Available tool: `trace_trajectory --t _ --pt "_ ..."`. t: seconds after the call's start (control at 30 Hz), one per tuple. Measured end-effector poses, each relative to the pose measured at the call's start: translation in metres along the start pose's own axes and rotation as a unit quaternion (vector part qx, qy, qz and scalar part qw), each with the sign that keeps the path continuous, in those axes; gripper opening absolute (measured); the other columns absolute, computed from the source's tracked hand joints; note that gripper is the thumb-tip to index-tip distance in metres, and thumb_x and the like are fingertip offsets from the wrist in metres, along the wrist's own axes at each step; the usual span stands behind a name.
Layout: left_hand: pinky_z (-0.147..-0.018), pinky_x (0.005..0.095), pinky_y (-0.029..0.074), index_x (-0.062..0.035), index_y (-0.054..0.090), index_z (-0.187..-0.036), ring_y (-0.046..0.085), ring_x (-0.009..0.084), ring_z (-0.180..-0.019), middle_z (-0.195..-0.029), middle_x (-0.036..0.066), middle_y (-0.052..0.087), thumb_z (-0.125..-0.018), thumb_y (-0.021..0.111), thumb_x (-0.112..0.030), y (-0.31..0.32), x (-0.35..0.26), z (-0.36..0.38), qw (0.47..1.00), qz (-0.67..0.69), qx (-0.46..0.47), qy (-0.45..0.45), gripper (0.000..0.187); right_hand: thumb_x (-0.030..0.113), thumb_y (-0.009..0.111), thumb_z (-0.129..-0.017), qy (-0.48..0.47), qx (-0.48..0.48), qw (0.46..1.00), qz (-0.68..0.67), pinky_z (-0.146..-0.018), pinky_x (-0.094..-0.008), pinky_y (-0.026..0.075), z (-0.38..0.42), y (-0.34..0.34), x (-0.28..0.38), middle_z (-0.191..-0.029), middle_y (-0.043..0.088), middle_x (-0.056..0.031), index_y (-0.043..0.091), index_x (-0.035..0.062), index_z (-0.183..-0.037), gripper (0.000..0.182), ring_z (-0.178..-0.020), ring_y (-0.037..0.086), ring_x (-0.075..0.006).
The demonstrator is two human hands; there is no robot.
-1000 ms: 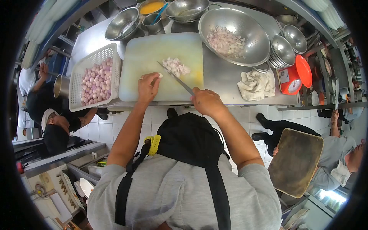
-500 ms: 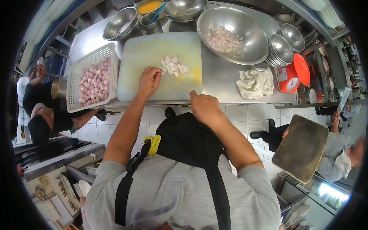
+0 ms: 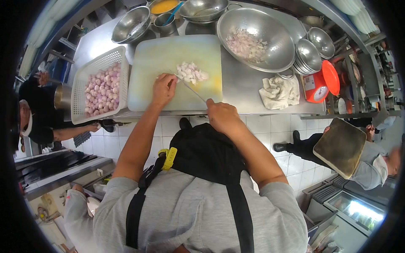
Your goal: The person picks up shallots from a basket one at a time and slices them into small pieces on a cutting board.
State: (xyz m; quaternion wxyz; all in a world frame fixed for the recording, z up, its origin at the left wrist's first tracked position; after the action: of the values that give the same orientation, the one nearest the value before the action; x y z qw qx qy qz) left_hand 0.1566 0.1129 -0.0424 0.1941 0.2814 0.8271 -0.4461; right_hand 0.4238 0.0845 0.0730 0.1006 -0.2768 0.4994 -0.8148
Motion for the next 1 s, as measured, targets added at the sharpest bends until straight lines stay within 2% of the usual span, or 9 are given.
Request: trace_trajectory --t 0.23,0.37,0.53,0.63,0.83,1.0 --pt "-0.078 0.0477 0.05 -0.0085 0.07 -0.092 0.064 0.0365 -0.087 -0.091 0.012 0.069 -0.087 0.069 -0.006 -0.003 0.001 0.0 1.0 -0.003 0.008 0.005 0.006 0.022 0.058 -0.103 0.016 0.033 0.999 -0.002 -0.085 -0.055 0.055 0.014 -0.015 0.006 -0.092 0.074 -0.0236 0.056 -0.0008 -0.11 0.024 -0.095 0.072 -0.044" --pt "-0.076 0.0472 0.05 -0.0082 0.07 -0.093 0.064 0.0367 -0.086 -0.09 0.012 0.069 -0.086 0.069 -0.005 -0.002 0.002 0.0 1.0 -0.016 0.0 0.015 0.008 0.022 0.058 -0.104 -0.002 0.012 1.0 0.003 -0.084 -0.0554 0.055 -0.009 0.005 -0.006 -0.093 0.074 -0.0239 0.056 -0.0004 -0.11 0.024 -0.095 0.072 -0.0435" --pt "-0.075 0.0473 0.05 -0.0074 0.069 -0.093 0.064 0.0371 -0.084 -0.089 0.012 0.068 -0.086 0.069 -0.003 -0.003 0.0 0.001 1.0 0.007 0.002 0.005 0.009 0.022 0.057 -0.104 0.005 0.036 0.999 0.002 -0.085 -0.0552 0.055 0.008 -0.01 0.002 -0.095 0.074 -0.0243 0.056 0.0 -0.111 0.023 -0.096 0.072 -0.0437" --pt "-0.076 0.0476 0.05 -0.0069 0.069 -0.093 0.063 0.0374 -0.083 -0.089 0.012 0.068 -0.085 0.068 -0.002 -0.003 0.0 0.0 1.0 0.011 0.003 0.01 0.009 0.021 0.057 -0.104 0.0 0.021 1.0 0.006 -0.085 -0.0547 0.055 -0.012 0.003 -0.002 -0.093 0.074 -0.0235 0.057 0.0002 -0.11 0.022 -0.096 0.072 -0.043" --pt "-0.076 0.0474 0.05 -0.0069 0.068 -0.092 0.064 0.0374 -0.085 -0.09 0.012 0.068 -0.085 0.069 -0.001 -0.004 0.0 0.003 1.0 0.013 -0.002 0.005 0.009 0.02 0.057 -0.104 -0.008 0.023 1.0 -0.003 -0.085 -0.0548 0.054 0.011 -0.01 0.002 -0.092 0.074 -0.0236 0.057 -0.0004 -0.11 0.022 -0.095 0.072 -0.0433" --pt "-0.077 0.0477 0.05 -0.007 0.068 -0.092 0.064 0.0374 -0.086 -0.091 0.012 0.068 -0.085 0.069 -0.001 -0.005 0.001 0.001 1.0 0.01 -0.008 0.014 0.01 0.02 0.058 -0.103 -0.002 0.019 1.0 0.0 -0.084 -0.0551 0.055 -0.001 -0.005 0.002 -0.092 0.074 -0.0233 0.057 -0.0002 -0.111 0.022 -0.094 0.072 -0.0442"
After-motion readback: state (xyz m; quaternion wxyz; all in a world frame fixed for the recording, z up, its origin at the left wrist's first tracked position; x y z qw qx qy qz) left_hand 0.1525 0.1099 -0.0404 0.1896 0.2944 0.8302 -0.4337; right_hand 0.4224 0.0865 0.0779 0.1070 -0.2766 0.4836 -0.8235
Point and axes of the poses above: each hand's wrist, its own z-axis away from the middle knuckle, its own y-axis out of the palm, x = y × z, the point moved 1 cm from there along -z, towards the middle knuckle
